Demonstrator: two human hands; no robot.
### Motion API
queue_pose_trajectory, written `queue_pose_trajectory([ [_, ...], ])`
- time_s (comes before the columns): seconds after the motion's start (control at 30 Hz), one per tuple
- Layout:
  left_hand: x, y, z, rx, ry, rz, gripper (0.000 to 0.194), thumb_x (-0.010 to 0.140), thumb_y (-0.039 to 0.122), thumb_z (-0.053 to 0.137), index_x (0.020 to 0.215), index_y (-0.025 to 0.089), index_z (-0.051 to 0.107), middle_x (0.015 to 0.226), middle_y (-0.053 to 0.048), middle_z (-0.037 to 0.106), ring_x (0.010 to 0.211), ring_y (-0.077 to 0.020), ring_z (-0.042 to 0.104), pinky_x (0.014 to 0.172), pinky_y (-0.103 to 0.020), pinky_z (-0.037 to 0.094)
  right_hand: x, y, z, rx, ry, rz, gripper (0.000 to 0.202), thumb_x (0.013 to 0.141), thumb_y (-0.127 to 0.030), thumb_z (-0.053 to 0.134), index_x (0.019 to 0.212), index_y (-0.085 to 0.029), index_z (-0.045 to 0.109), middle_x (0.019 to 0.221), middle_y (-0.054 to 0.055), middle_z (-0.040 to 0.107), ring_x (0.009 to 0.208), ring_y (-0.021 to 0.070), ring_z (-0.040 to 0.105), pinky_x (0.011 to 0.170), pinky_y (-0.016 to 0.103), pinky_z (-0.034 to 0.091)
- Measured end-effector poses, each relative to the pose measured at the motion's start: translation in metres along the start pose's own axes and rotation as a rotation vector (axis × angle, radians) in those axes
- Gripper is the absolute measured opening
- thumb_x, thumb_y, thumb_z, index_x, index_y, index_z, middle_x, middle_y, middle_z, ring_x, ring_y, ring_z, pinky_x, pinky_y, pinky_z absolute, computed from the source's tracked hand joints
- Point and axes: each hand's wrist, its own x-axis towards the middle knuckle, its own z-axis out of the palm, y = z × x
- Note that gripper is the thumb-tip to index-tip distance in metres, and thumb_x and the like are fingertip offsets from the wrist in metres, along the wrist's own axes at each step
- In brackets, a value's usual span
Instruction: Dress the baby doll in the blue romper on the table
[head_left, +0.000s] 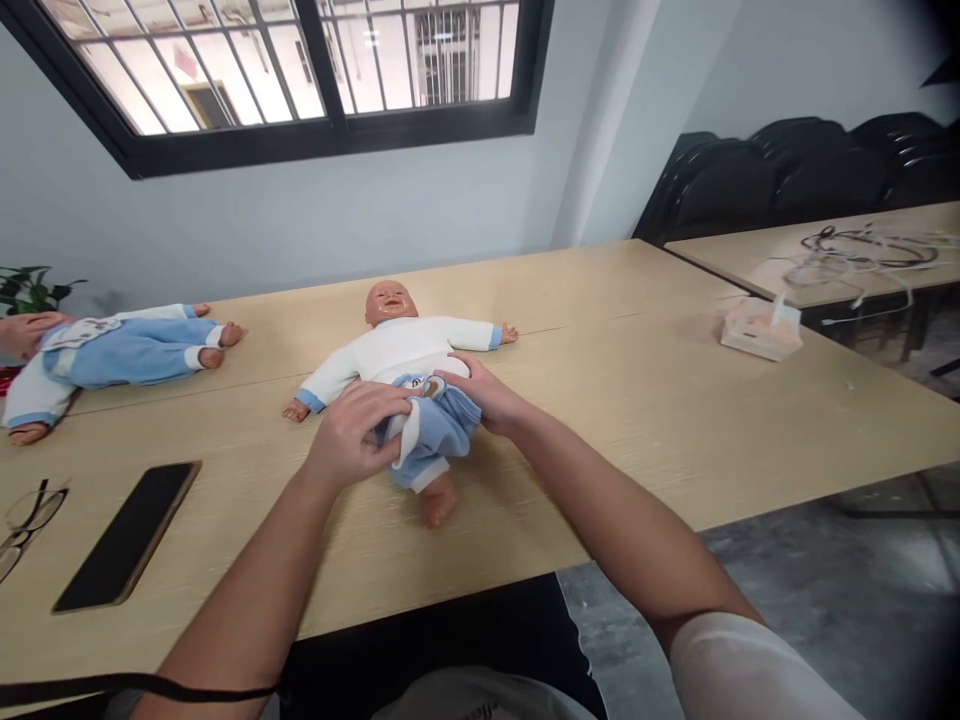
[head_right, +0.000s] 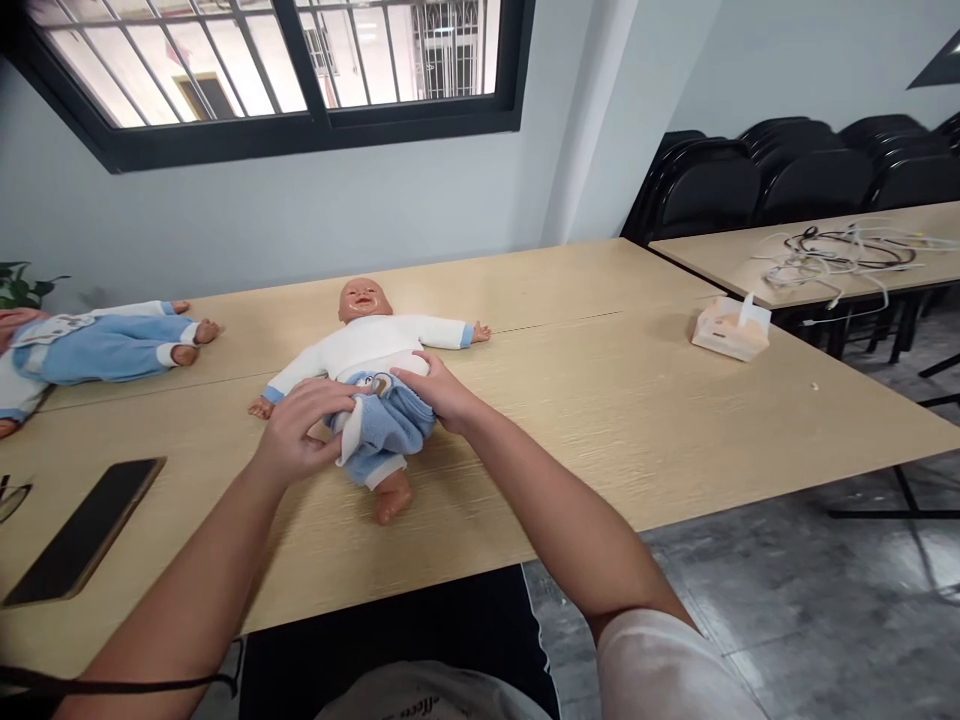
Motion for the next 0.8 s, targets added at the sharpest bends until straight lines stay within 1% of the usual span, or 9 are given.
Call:
queue_pose_trajectory([
  [0.13,-0.009,-0.008,0.002,-0.032,0.003,-0.14,0.03,0.084,0.021,0.064,0.114,0.023,0.066,0.117,-0.008,0.076,0.109,-0.025,0.07,0.1,-0.042,0.053,0.002,-0.002,-0.007,0.0,-0.093,-0.042,0.073,0.082,-0.043,0.082,0.143,-0.024,0.048,0.136,0.011,0.066,0.121,0.025,0.065,0.106,0.041,0.055],
  [0.2,-0.013,-0.011,0.003,-0.038,-0.017,-0.214,0.032,0.084,0.021,0.061,0.115,0.022,0.065,0.116,-0.008,0.076,0.107,-0.024,0.07,0.098,-0.04,0.054,0.003,-0.004,-0.01,-0.021,-0.147,-0.056,0.069,0.082,-0.043,0.082,0.141,-0.024,0.051,0.136,0.01,0.067,0.12,0.0246,0.065,0.104,0.04,0.056],
  [0.27,-0.014,-0.012,0.003,-0.045,-0.056,-0.25,0.034,0.084,0.02,0.058,0.117,0.021,0.064,0.117,-0.009,0.075,0.106,-0.0233,0.07,0.096,-0.038,0.054,0.003,-0.005,-0.011,-0.042,-0.168,-0.056,0.066,0.081,-0.044,0.082,0.138,-0.024,0.054,0.135,0.01,0.067,0.118,0.0244,0.066,0.103,0.039,0.057],
  [0.33,-0.012,-0.011,0.002,-0.052,-0.113,-0.242,0.036,0.084,0.021,0.058,0.119,0.02,0.063,0.121,-0.009,0.074,0.109,-0.0241,0.069,0.098,-0.04,0.053,0.003,-0.005,-0.011,-0.049,-0.157,-0.05,0.067,0.08,-0.046,0.083,0.137,-0.024,0.055,0.132,0.01,0.069,0.117,0.0243,0.066,0.102,0.038,0.057],
  [0.43,-0.006,-0.005,-0.002,-0.038,-0.198,-0.207,0.039,0.083,0.025,0.063,0.121,0.022,0.059,0.133,-0.01,0.07,0.116,-0.0266,0.067,0.103,-0.044,0.05,0.003,-0.002,-0.009,-0.047,-0.108,-0.036,0.073,0.077,-0.047,0.086,0.138,-0.024,0.053,0.13,0.009,0.07,0.115,0.0245,0.067,0.1,0.038,0.058],
  [0.57,0.004,0.009,-0.003,-0.001,-0.297,-0.205,0.047,0.073,0.021,0.07,0.118,0.025,0.055,0.146,-0.009,0.061,0.125,-0.029,0.062,0.104,-0.046,0.05,0.002,0.0,-0.005,-0.079,-0.011,-0.027,0.076,0.075,-0.045,0.086,0.139,-0.023,0.051,0.132,0.011,0.068,0.113,0.0251,0.067,0.099,0.039,0.057],
  [0.63,0.006,0.015,-0.001,0.029,-0.3,-0.192,0.048,0.072,0.018,0.069,0.117,0.025,0.054,0.148,-0.009,0.06,0.126,-0.0295,0.061,0.103,-0.046,0.051,0.0,-0.001,-0.003,-0.104,0.036,-0.024,0.073,0.077,-0.043,0.084,0.138,-0.022,0.051,0.131,0.011,0.068,0.112,0.0251,0.068,0.099,0.04,0.057],
  [0.7,0.007,0.019,0.003,0.067,-0.271,-0.145,0.047,0.073,0.015,0.067,0.118,0.024,0.055,0.148,-0.01,0.06,0.125,-0.0295,0.061,0.103,-0.046,0.051,-0.002,-0.003,-0.001,-0.107,0.066,-0.018,0.071,0.077,-0.04,0.084,0.138,-0.023,0.051,0.129,0.01,0.068,0.11,0.0249,0.068,0.098,0.04,0.056],
  [0.8,0.009,0.023,0.006,0.093,-0.221,-0.071,0.043,0.076,0.013,0.067,0.117,0.024,0.057,0.146,-0.01,0.061,0.123,-0.0293,0.062,0.105,-0.048,0.049,-0.003,-0.003,0.002,-0.053,0.061,-0.002,0.068,0.078,-0.036,0.082,0.138,-0.024,0.05,0.126,0.009,0.069,0.108,0.0239,0.068,0.093,0.038,0.057],
])
